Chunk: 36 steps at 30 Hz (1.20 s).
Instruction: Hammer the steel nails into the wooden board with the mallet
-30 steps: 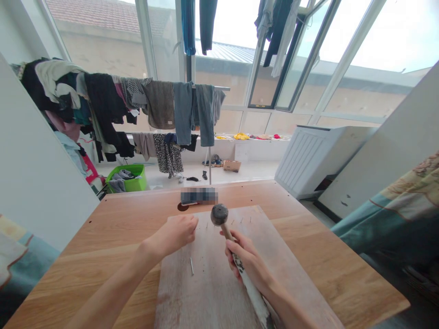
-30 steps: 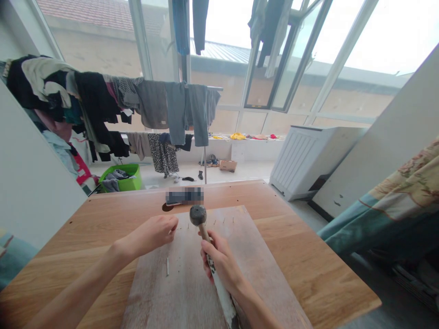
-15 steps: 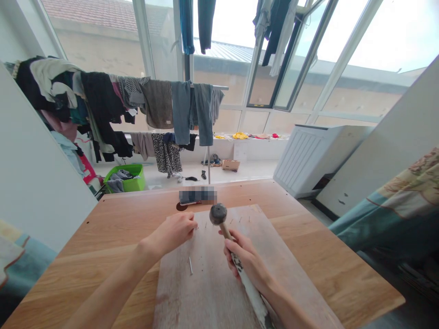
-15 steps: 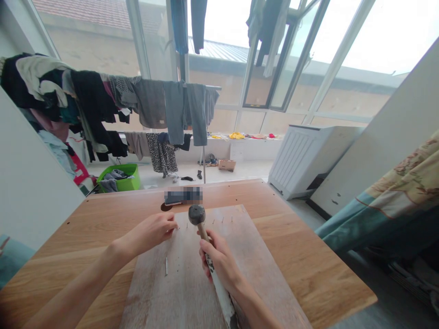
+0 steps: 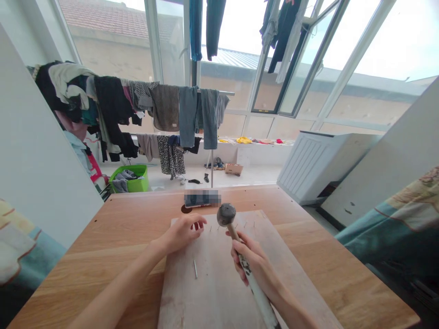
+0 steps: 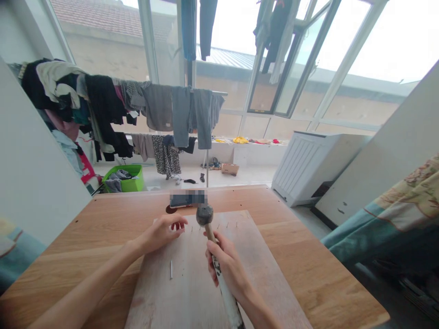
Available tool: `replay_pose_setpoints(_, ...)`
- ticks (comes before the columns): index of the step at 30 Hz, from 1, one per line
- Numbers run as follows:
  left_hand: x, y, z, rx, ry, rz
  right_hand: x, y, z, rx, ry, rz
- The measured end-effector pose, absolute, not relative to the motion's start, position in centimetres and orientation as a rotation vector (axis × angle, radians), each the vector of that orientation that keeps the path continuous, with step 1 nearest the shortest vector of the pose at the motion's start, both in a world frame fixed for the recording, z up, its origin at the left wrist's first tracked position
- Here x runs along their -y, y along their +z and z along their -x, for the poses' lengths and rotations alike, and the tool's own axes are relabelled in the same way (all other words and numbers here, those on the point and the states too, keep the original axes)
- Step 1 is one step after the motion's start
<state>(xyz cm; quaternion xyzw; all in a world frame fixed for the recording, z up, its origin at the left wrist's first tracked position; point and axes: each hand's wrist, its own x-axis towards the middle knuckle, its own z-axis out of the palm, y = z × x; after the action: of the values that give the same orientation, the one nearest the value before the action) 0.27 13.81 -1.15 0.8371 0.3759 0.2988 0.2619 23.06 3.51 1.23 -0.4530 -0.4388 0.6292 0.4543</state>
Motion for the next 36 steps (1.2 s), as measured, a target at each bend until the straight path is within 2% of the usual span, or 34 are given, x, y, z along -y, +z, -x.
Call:
replay_pose_setpoints(5,-13.7,-1.8,-0.3,-1.073,0.901,-2.172,-3.4,3.7,-21.3,1.038,1.612,1.099)
replay_pose_setpoints(15,-13.9,-2.4,-0.6,-1.03,0.92,-2.123,-4.5,0.6,-19.3,1.076,1.557,1.031)
replay_pose_setpoints(36,-13.6,-1.8,-0.8,-1.07,0.931,-2.125,-4.0,0.9,-19.3,1.081,1.594,1.013)
